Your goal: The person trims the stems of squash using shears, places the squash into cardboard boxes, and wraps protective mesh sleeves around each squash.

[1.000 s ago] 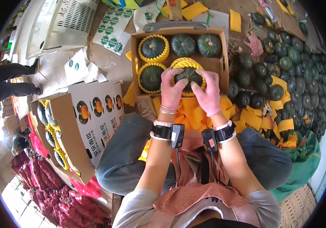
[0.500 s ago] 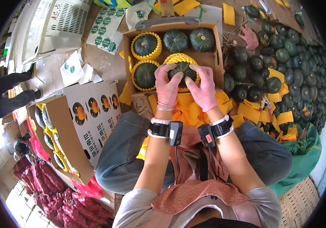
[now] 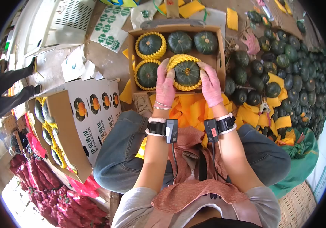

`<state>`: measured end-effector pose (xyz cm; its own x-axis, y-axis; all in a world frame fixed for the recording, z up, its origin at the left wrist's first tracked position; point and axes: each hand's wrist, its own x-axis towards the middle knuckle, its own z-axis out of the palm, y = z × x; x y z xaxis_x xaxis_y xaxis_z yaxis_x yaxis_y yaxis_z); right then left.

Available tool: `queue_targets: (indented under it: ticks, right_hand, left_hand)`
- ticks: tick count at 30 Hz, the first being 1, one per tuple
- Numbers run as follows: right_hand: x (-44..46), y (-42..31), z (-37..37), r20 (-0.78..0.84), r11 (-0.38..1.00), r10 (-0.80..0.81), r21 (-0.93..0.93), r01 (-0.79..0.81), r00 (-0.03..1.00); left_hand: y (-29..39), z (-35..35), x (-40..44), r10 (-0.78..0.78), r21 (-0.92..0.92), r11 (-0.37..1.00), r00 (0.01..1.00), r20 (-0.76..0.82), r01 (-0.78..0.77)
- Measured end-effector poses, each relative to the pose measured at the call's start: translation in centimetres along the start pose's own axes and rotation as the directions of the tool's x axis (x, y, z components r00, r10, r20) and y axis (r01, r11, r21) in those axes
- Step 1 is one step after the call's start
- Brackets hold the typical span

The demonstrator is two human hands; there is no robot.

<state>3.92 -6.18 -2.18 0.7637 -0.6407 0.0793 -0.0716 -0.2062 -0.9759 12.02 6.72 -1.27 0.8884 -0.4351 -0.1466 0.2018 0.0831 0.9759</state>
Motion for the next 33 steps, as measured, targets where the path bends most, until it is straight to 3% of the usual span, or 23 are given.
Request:
queue_targets:
  ticks: [2,3,5,9,12,14,15,16,17,18,19,20,21,23,24,25,26,27,28,29,30,31,33]
  right_hand:
    - [0.5,-0.4,-0.3,0.006,0.995,-0.012,-0.097,0.012,1.0]
    - [0.8,-1.2,-0.4,0.005,0.989,-0.031,-0.145,0.032,1.0]
    - [0.9,-3.2,-0.1,-0.079,0.976,-0.035,-0.218,0.017,0.996]
    - [0.4,-7.7,0.8,-0.104,0.871,-0.339,-0.41,0.27,0.935]
    - [-0.3,-10.3,0.4,0.121,0.679,-0.561,-0.498,0.539,0.819]
    - [-1.6,-13.0,0.5,0.208,0.579,-0.675,-0.446,0.683,0.708]
    - [-2.6,-14.9,0.5,0.3,0.487,-0.744,-0.369,0.792,0.597]
    - [-4.0,-16.8,0.6,0.397,0.362,-0.787,-0.325,0.874,0.473]
    - [-5.7,-18.8,0.4,0.508,0.359,-0.759,-0.197,0.913,0.408]
    - [-7.1,-19.6,0.8,0.516,0.185,-0.827,-0.127,0.974,0.225]
    - [-8.6,-20.2,1.0,0.539,0.198,-0.821,-0.041,0.979,0.189]
    - [-9.8,-20.4,1.1,0.558,0.228,-0.808,-0.001,0.974,0.19]
    - [-10.6,-20.6,1.1,0.578,0.256,-0.794,0.04,0.966,0.187]
    - [-11.1,-20.7,0.9,0.542,0.421,-0.788,0.13,0.898,0.292]
    - [-11.4,-21.4,0.1,0.493,0.602,-0.725,0.114,0.79,0.481]
    - [-11.5,-21.8,-0.6,0.334,0.685,-0.693,0.028,0.728,0.639]
    - [-11.4,-23.0,-1.5,0.221,0.784,-0.606,0.006,0.62,0.764]
    - [-12.2,-22.1,-2.1,0.102,0.909,-0.402,0.165,0.383,0.91]
    - [-11.7,-21.3,-2.9,-0.007,0.87,-0.486,0.092,0.485,0.874]
    - [-11.7,-21.1,-3.5,-0.1,0.905,-0.334,0.245,0.349,0.937]
    - [-11.4,-20.6,-4.1,-0.19,0.914,-0.239,0.288,0.287,0.952]
    - [-11.1,-20.1,-4.9,-0.284,0.914,-0.139,0.332,0.233,0.949]
    - [-10.3,-18.3,-7.2,-0.153,0.984,-0.096,0.131,0.116,0.984]
  left_hand:
    - [0.1,0.1,0.2,-0.166,-0.006,0.986,0.985,-0.04,0.166]
    - [0.2,0.0,0.3,-0.158,0.064,0.985,0.987,0.012,0.157]
    - [0.6,-0.4,0.2,-0.352,-0.433,0.816,0.923,0.153,0.383]
    - [4.0,0.9,-2.7,-0.202,-0.782,0.578,0.97,0.137,0.231]
    - [6.1,1.0,-3.4,-0.185,-0.71,0.697,0.981,-0.05,0.095]
    - [6.1,0.7,-4.0,-0.076,-0.67,0.741,0.987,-0.141,-0.039]
    - [6.2,0.7,-4.4,0.151,-0.669,0.708,0.974,-0.17,-0.227]
    - [6.3,0.3,-4.9,0.118,-0.691,0.701,0.984,-0.132,-0.177]
    - [7.4,-0.1,-5.6,0.086,-0.71,0.693,0.992,-0.092,-0.126]
    - [8.1,-0.4,-5.6,-0.009,-0.826,0.56,0.997,0.075,0.068]
    - [8.7,-0.7,-5.6,-0.105,-0.881,0.393,0.965,0.24,0.262]
    - [6.9,-0.5,-6.0,0.089,-0.694,0.72,0.993,0.08,-0.009]
    - [6.3,-0.4,-6.8,0.327,-0.372,0.877,0.945,-0.004,-0.305]
    - [5.6,-1.7,-8.0,0.226,-0.59,0.793,0.972,0.058,-0.149]
    - [5.3,-2.3,-8.7,0.174,-0.682,0.728,0.981,0.088,-0.068]
    - [7.6,-2.6,-10.4,0.343,-0.69,0.7,0.934,0.097,-0.185]
    - [8.7,-3.1,-11.0,0.255,-0.836,0.545,0.935,0.246,0.071]
    - [7.9,-3.5,-10.9,0.301,-0.69,0.723,0.892,0.337,0.016]
    - [7.1,-3.9,-10.8,0.344,-0.519,0.851,0.838,0.423,-0.087]
    - [7.5,-2.5,-11.4,0.535,-0.876,0.482,0.784,0.315,0.023]
    - [5.6,-2.6,-11.5,0.445,-0.888,0.436,0.824,0.351,0.143]
    - [3.7,-2.6,-11.7,0.211,-0.909,0.285,0.906,0.368,0.303]
    - [3.9,-3.2,-10.7,-0.154,-0.876,0.369,0.95,0.273,0.311]
